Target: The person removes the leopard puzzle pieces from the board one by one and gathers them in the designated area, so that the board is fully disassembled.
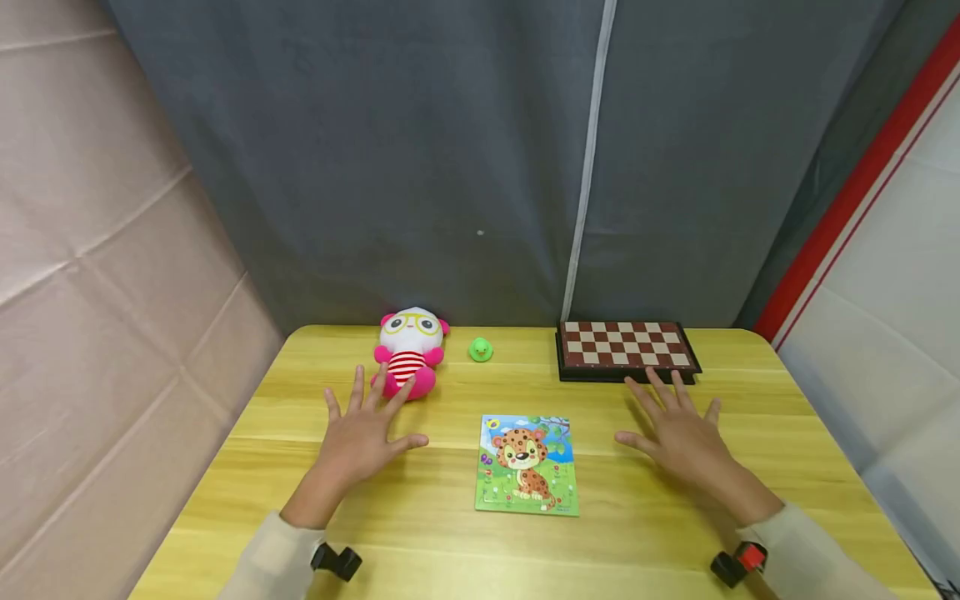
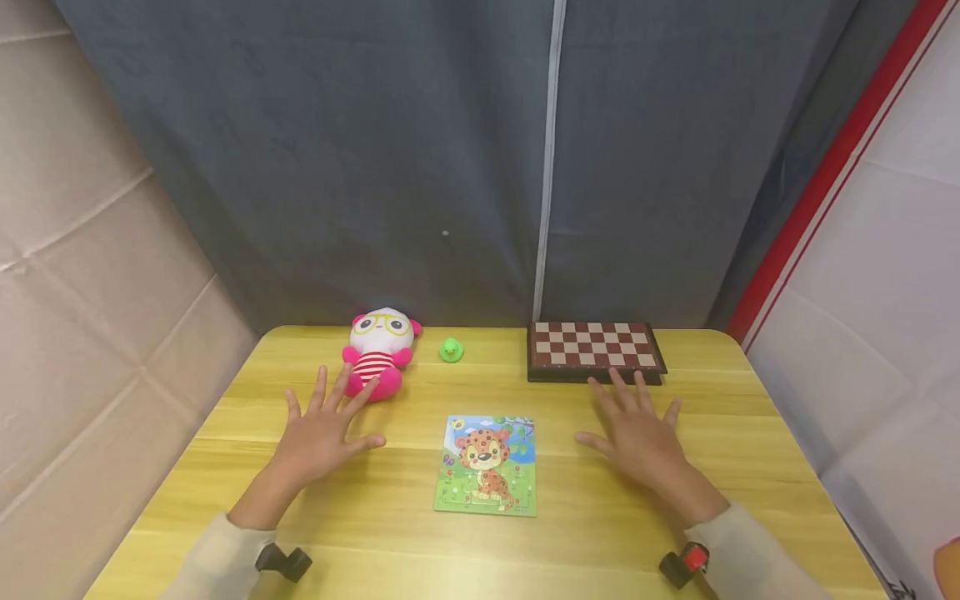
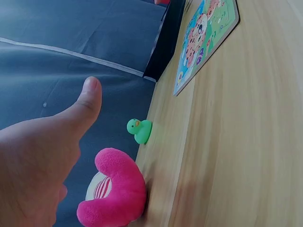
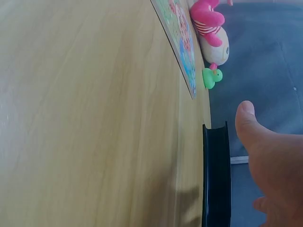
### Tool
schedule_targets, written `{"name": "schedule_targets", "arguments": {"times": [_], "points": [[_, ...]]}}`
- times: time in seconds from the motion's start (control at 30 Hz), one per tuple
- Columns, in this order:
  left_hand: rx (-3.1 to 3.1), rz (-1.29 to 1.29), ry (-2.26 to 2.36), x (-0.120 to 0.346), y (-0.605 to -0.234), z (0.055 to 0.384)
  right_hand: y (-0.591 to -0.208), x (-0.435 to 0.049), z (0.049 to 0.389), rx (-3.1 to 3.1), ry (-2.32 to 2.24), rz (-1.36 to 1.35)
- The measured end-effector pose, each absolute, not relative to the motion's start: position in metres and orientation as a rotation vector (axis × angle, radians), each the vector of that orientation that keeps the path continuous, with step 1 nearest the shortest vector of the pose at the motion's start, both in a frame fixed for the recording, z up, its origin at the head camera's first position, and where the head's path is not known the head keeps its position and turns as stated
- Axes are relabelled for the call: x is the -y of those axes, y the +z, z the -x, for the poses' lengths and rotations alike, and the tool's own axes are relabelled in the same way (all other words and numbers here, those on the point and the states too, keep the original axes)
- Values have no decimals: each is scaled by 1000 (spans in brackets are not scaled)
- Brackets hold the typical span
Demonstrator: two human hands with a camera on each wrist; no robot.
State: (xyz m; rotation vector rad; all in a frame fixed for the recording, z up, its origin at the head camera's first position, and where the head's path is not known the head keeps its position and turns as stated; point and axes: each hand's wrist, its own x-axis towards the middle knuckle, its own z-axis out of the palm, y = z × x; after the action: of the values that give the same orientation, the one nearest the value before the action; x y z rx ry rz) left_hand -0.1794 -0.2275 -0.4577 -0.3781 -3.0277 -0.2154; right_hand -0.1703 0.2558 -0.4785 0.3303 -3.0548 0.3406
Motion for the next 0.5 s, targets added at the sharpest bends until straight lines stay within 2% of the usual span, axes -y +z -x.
{"name": "schedule_targets", "arguments": {"times": [0.5], "points": [[2991,494,-228,205,-468,175,-484,-236,175,3055,330,-402]]}}
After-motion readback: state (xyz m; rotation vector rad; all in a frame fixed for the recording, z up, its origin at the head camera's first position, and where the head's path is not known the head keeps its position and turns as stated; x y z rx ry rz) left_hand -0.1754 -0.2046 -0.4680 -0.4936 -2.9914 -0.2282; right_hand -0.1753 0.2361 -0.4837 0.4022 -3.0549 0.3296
